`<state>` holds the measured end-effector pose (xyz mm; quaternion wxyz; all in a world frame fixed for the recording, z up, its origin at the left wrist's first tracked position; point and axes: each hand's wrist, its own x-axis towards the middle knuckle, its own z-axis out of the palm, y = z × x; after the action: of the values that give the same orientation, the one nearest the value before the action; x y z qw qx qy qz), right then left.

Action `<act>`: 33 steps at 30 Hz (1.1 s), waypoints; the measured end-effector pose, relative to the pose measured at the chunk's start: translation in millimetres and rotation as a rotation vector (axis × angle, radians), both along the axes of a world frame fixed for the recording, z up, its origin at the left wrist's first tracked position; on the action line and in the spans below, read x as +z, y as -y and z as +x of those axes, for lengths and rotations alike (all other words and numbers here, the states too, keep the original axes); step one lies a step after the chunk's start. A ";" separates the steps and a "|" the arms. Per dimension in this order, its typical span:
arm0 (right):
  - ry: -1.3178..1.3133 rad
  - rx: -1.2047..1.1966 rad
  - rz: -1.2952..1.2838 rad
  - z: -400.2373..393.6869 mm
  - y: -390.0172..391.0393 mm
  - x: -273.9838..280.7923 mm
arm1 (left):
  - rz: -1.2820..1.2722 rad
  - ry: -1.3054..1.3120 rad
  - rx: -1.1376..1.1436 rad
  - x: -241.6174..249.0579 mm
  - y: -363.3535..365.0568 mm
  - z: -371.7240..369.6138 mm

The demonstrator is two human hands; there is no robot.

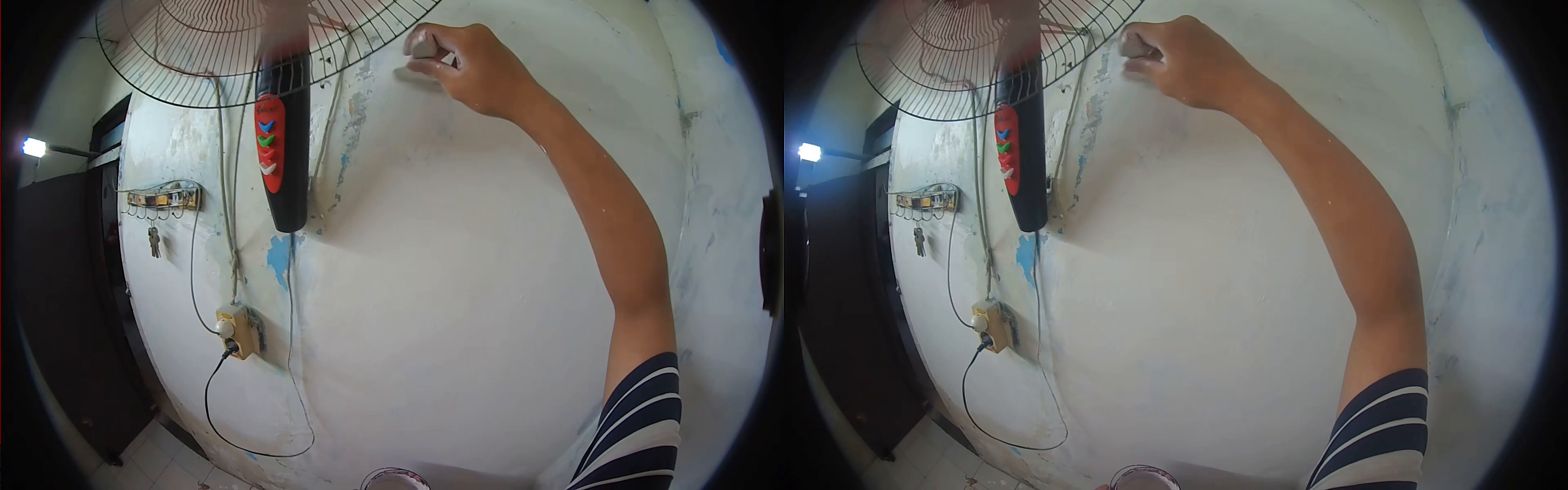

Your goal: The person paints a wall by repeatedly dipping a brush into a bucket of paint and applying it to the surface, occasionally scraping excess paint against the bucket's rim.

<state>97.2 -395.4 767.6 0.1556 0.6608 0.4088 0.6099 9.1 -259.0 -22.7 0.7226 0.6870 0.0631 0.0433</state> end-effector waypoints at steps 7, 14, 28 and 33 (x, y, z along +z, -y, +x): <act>-0.048 0.284 0.582 -25.7 36.9 76.4 | 0.145 0.098 -0.016 -7.1 0.8 -0.9; 0.250 -0.060 -0.368 30.7 32.4 -24.3 | 0.104 -0.162 -0.095 20.4 -4.7 -5.1; 0.033 0.389 0.635 -2.0 37.9 79.6 | 0.211 -0.049 -0.011 -6.2 -10.9 -1.0; 0.342 0.195 -0.216 45.2 29.0 14.9 | 0.269 0.059 0.056 0.3 -16.8 -2.3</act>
<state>142.4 -424.4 782.6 0.2328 0.4847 0.5012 0.6780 6.9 -242.2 -22.4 0.6239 0.7742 0.0545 0.0917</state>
